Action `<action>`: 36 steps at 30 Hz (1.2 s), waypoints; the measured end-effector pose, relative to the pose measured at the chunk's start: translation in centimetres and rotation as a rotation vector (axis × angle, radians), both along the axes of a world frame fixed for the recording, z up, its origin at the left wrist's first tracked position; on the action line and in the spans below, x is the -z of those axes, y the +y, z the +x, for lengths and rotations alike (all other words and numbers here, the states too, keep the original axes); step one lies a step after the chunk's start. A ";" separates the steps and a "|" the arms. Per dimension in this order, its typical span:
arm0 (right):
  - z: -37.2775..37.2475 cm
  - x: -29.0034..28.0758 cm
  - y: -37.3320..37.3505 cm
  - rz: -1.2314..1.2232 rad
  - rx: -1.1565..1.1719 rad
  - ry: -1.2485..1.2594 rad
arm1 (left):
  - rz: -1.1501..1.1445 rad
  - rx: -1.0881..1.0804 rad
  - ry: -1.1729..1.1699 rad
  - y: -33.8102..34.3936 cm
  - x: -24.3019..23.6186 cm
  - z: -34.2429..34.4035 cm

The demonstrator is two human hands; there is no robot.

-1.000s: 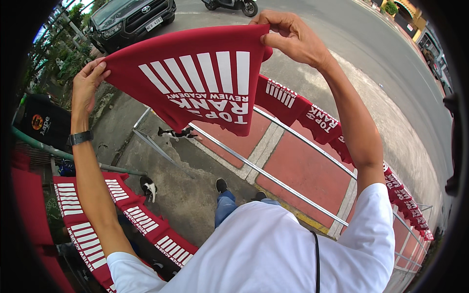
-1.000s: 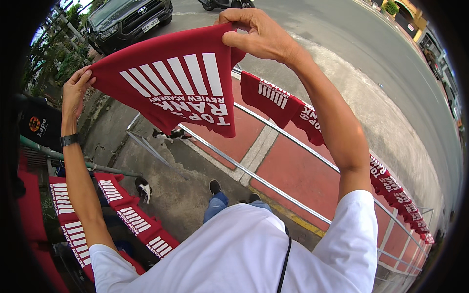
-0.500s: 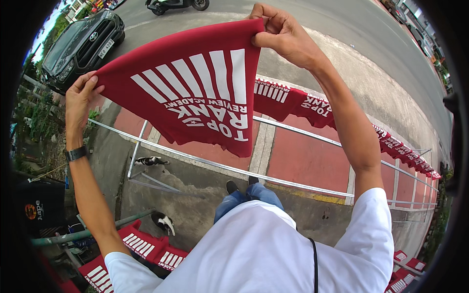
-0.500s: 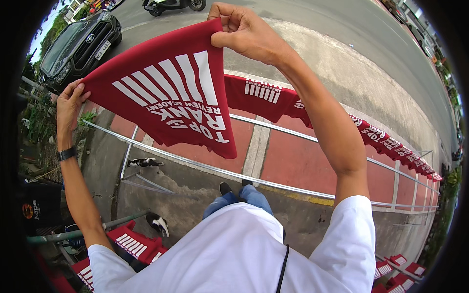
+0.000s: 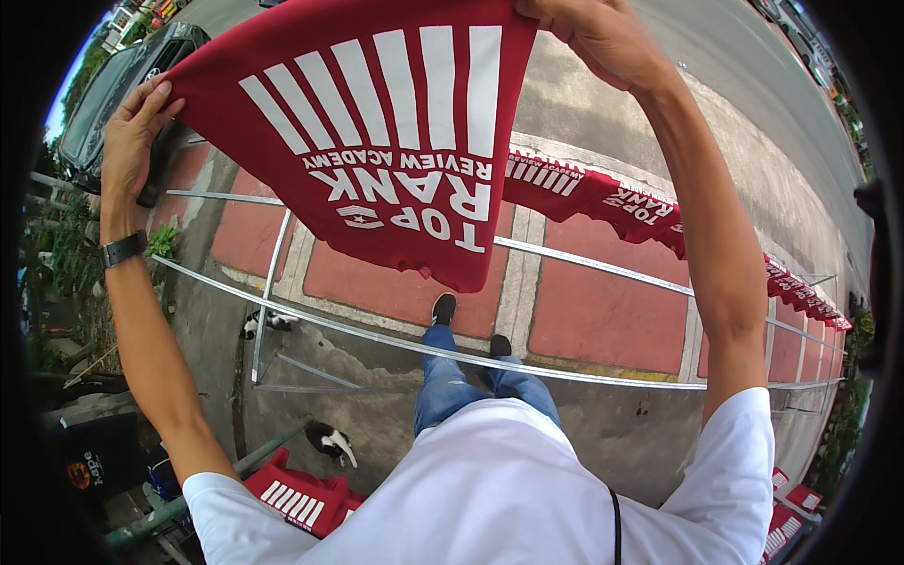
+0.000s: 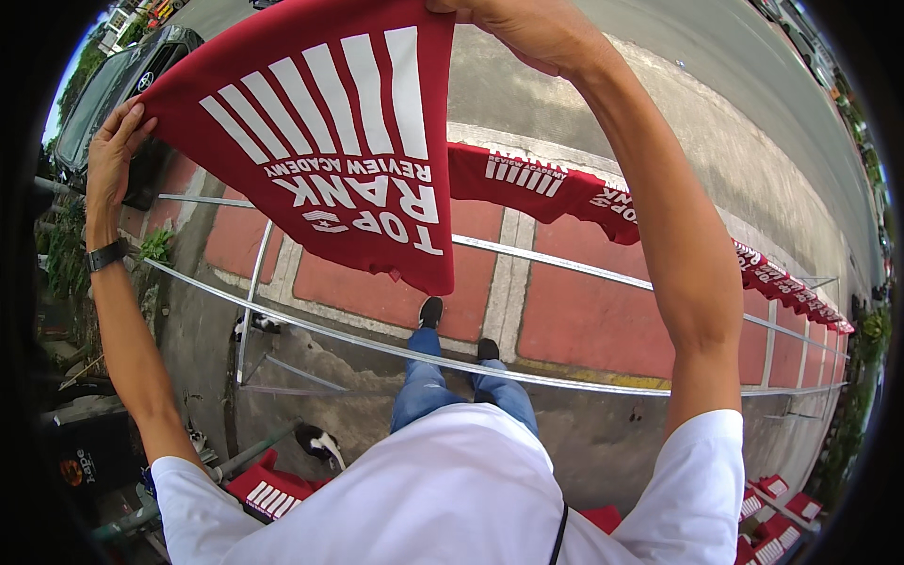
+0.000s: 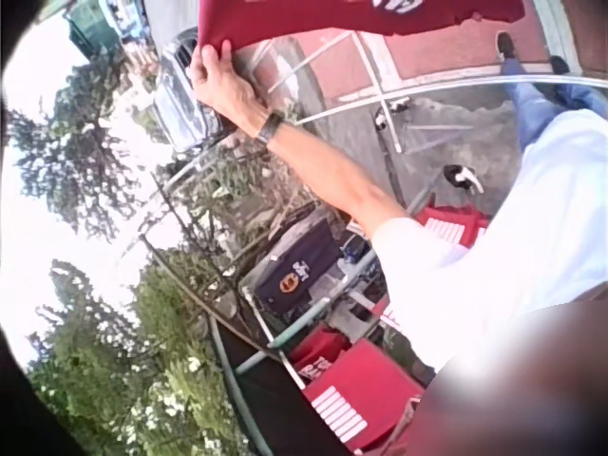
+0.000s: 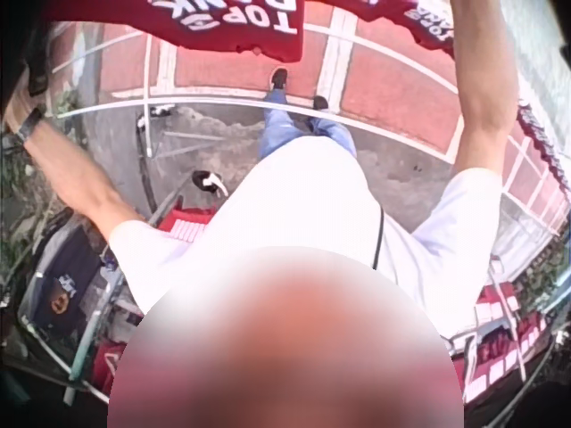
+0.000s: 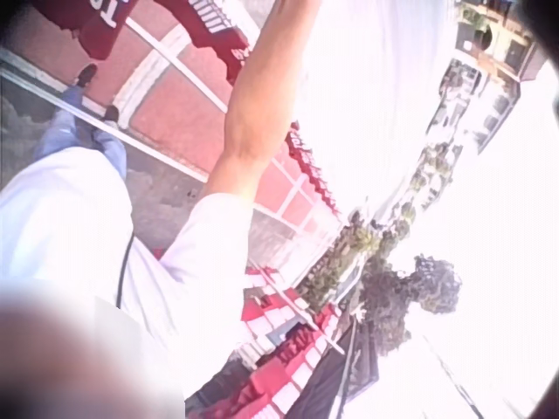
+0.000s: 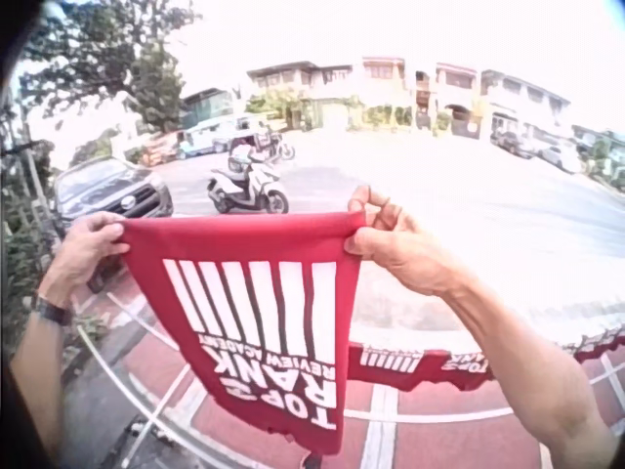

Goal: The person hangs red t-shirts on a metal drying rack, then returns to a work table to lay out a red t-shirt and perform screen printing with a squeegee. The person repeats the process with another t-shirt, smoothing it and applying ink through a screen.

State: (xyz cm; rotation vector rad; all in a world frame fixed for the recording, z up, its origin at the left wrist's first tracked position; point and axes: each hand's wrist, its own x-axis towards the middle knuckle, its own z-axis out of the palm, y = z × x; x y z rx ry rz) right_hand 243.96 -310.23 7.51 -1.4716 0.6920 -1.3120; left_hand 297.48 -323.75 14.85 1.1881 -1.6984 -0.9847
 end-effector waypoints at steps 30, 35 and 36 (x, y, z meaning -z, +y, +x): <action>0.7 22.6 -14.1 0.414 0.353 0.102 | 0.316 0.192 -0.052 -19.9 26.8 -6.4; -1.3 29.1 -16.5 0.504 0.386 0.089 | 0.325 0.210 -0.084 -23.0 32.5 -9.1; -1.6 30.4 -17.1 0.516 0.397 0.073 | 0.338 0.198 -0.090 -23.7 33.6 -9.8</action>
